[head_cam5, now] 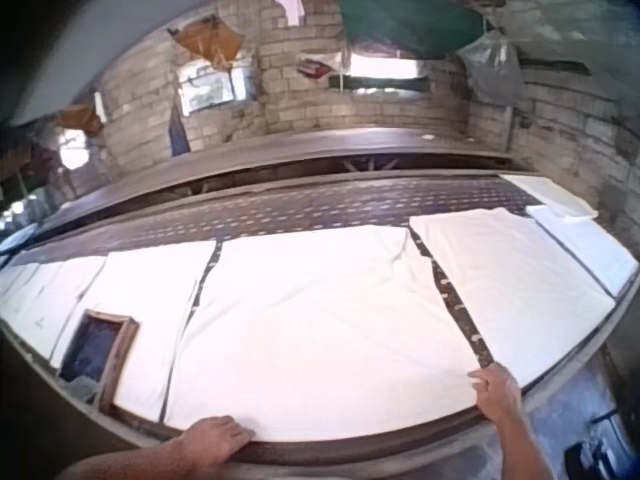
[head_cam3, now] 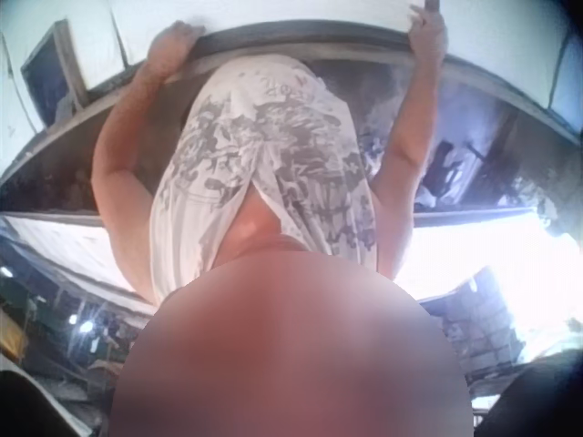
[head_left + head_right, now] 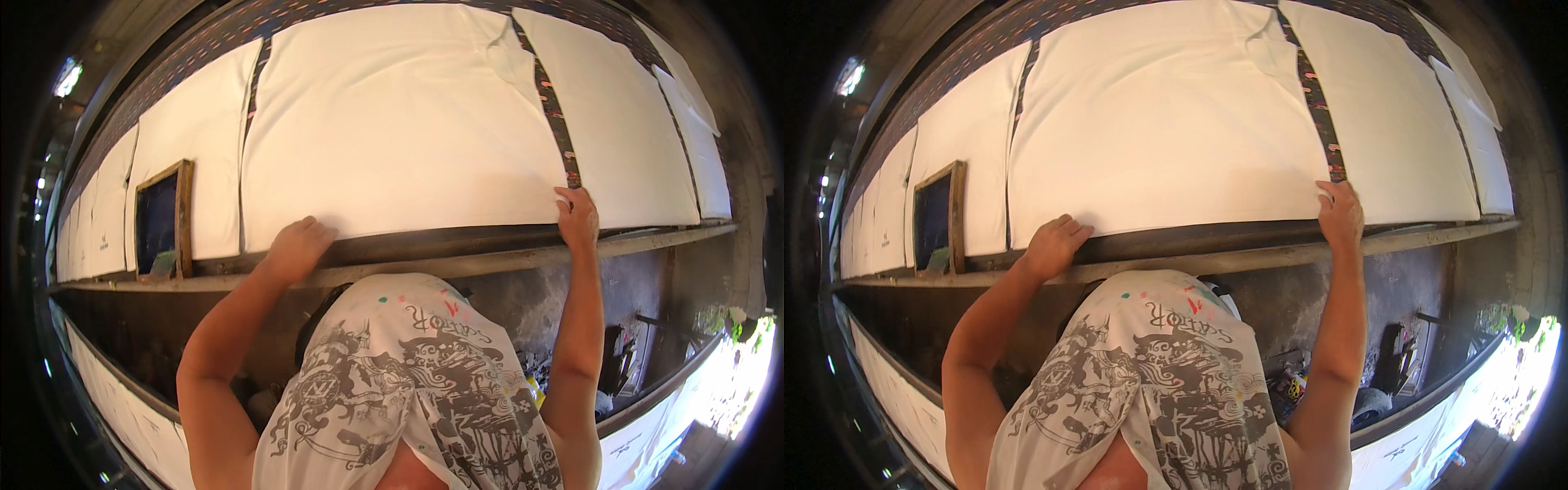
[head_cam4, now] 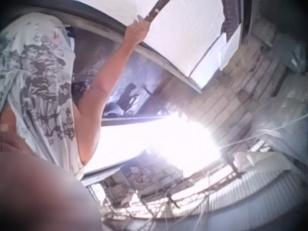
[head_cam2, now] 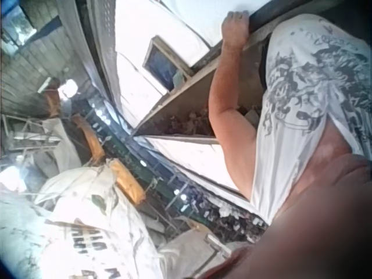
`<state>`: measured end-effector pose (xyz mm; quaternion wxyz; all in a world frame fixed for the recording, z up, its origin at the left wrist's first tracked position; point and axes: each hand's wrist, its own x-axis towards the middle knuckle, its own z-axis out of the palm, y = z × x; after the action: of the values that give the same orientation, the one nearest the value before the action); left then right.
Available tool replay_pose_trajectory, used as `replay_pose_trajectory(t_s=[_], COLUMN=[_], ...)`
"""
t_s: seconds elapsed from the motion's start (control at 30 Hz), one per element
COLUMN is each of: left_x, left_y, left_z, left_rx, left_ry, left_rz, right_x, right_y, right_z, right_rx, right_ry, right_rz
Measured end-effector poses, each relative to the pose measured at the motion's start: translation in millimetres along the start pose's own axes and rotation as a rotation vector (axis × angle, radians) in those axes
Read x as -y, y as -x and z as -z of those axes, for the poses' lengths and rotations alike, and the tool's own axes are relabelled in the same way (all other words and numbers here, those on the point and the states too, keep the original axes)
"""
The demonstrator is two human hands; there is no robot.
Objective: The person aligns a screen-printing frame over a white t-shirt, uses a squeegee to pull dark ink across the mesh, and then lifts the frame to reveal the printed logo. The process is repeated on multiple shirts laid out on a flat table.
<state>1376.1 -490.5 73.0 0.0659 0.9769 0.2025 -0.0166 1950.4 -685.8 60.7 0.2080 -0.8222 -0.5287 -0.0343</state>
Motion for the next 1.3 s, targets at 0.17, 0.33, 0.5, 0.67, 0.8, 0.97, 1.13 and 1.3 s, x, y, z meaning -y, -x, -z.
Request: replay_pose_trajectory(t_s=[0.17,0.33,0.5,0.67,0.8,0.97,1.13,1.3], left_x=[14.8,7.9,0.1,-7.4,-7.4,-4.5,-9.6,-16.9], left_y=[9.1,14.5,3.3,4.3,8.1,6.1,-12.6,-35.9], left_z=[-2.7,-3.9,-8.8,-5.1,-9.1,-4.0,4.7,-8.5], left_rx=[-0.171,-0.207,-0.24,-0.233,-0.212,-0.173,-0.155,-0.175], left_ry=[0.242,0.22,0.091,0.118,0.134,0.134,0.028,-0.081], left_rz=[0.078,0.091,0.056,0.086,0.062,0.033,-0.121,-0.179], right_x=[82.6,205.4,217.4,219.9,218.3,224.7,218.8,223.0], right_y=[3.9,15.6,13.1,12.5,15.3,12.6,13.3,10.3], right_z=[-28.9,-50.2,-69.9,-70.4,-71.3,-59.7,-59.7,-58.9], right_rx=[-0.159,0.215,0.345,0.381,0.37,0.327,0.292,0.268], right_ry=[-0.107,-0.413,-0.339,-0.242,-0.259,-0.223,-0.085,0.003], right_rz=[0.582,0.872,0.932,0.938,0.935,0.966,1.003,1.033])
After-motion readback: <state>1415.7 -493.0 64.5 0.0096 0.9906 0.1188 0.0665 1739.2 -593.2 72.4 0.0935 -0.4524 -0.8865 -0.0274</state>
